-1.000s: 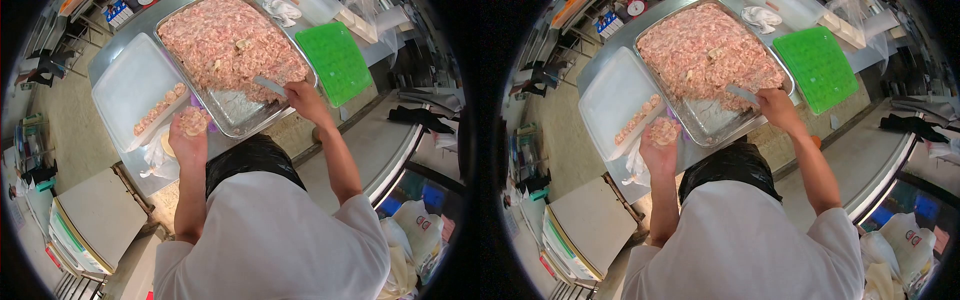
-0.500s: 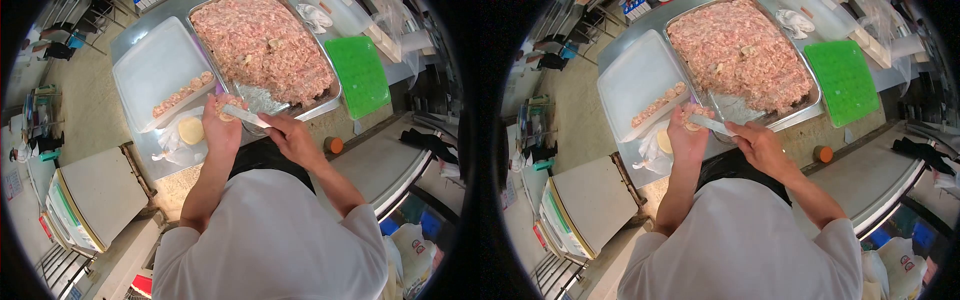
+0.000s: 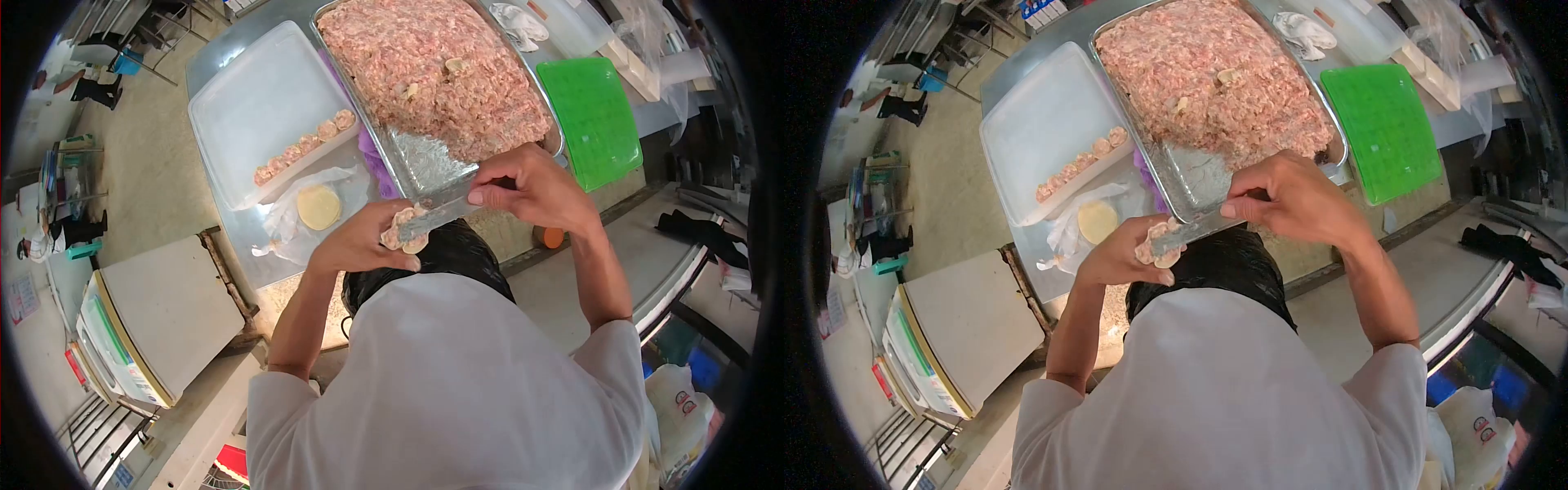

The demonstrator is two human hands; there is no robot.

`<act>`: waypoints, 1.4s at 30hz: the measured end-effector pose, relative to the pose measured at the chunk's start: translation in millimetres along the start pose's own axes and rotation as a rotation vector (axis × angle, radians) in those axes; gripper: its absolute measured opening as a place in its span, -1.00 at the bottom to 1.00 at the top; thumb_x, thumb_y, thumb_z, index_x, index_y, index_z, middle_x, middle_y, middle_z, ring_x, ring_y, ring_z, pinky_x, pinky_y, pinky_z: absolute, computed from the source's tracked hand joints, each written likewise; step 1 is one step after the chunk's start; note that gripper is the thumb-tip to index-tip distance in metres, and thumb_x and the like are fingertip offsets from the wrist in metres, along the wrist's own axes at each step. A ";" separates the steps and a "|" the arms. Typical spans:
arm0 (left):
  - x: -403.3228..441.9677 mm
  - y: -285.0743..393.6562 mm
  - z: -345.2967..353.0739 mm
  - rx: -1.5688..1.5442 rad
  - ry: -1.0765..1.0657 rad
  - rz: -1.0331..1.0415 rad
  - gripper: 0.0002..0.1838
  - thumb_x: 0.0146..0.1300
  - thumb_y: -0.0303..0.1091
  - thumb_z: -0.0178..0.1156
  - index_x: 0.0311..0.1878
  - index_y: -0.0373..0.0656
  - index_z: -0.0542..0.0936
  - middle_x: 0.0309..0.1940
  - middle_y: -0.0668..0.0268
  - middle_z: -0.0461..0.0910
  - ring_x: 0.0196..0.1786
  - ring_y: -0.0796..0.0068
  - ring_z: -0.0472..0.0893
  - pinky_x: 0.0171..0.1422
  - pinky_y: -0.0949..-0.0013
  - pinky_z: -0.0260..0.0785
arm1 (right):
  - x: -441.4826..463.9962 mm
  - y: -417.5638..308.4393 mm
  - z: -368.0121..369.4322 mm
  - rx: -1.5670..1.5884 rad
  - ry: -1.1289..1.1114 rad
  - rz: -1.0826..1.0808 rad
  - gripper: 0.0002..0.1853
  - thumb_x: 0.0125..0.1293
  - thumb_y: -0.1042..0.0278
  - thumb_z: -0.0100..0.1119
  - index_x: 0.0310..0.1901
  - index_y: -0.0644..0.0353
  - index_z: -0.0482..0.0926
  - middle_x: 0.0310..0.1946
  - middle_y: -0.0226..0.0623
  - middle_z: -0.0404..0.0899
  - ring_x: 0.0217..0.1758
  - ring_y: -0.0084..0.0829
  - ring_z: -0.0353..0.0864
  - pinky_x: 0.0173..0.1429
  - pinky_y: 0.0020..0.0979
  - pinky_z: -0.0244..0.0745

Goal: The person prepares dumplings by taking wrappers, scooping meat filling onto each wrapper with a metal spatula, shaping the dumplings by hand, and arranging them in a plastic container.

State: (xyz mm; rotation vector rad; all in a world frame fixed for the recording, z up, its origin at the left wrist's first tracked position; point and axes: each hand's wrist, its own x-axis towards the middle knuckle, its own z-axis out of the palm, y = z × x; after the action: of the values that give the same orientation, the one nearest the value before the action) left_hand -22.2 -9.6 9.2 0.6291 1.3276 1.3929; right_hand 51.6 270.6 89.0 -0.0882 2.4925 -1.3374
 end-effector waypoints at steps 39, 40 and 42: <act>14.7 -16.3 23.0 0.252 0.478 0.197 -0.73 0.07 -0.34 0.56 -0.31 -0.29 0.68 -0.50 0.31 0.66 -0.40 0.60 0.55 -0.26 0.41 0.40 | -3.6 15.2 22.1 -0.011 0.086 0.083 -0.77 0.29 0.33 0.39 -0.35 0.36 0.68 -0.61 -0.04 0.50 -0.56 -0.20 0.44 -0.38 -0.23 0.35; 13.5 -13.3 22.5 0.310 0.473 0.217 -0.73 0.06 -0.34 0.56 -0.31 -0.29 0.68 -0.50 0.29 0.65 -0.41 0.58 0.55 -0.27 0.41 0.40 | -1.8 14.3 26.5 0.014 0.083 0.057 -0.77 0.29 0.32 0.39 -0.35 0.36 0.68 -0.61 -0.04 0.49 -0.57 -0.21 0.43 -0.38 -0.23 0.35; 10.1 -7.4 19.2 0.426 0.458 0.259 -0.75 0.06 -0.35 0.55 -0.33 -0.29 0.68 -0.51 0.26 0.64 -0.43 0.55 0.55 -0.29 0.40 0.40 | 0.7 17.9 26.2 0.033 0.049 0.086 -0.76 0.29 0.32 0.40 -0.35 0.36 0.68 -0.60 -0.05 0.50 -0.57 -0.22 0.43 -0.38 -0.22 0.35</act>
State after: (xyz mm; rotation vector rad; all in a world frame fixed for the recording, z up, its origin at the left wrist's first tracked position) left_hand -5.7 5.4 4.1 0.8159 1.9975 1.5294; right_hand 60.5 259.5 60.6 0.0595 2.4832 -1.3598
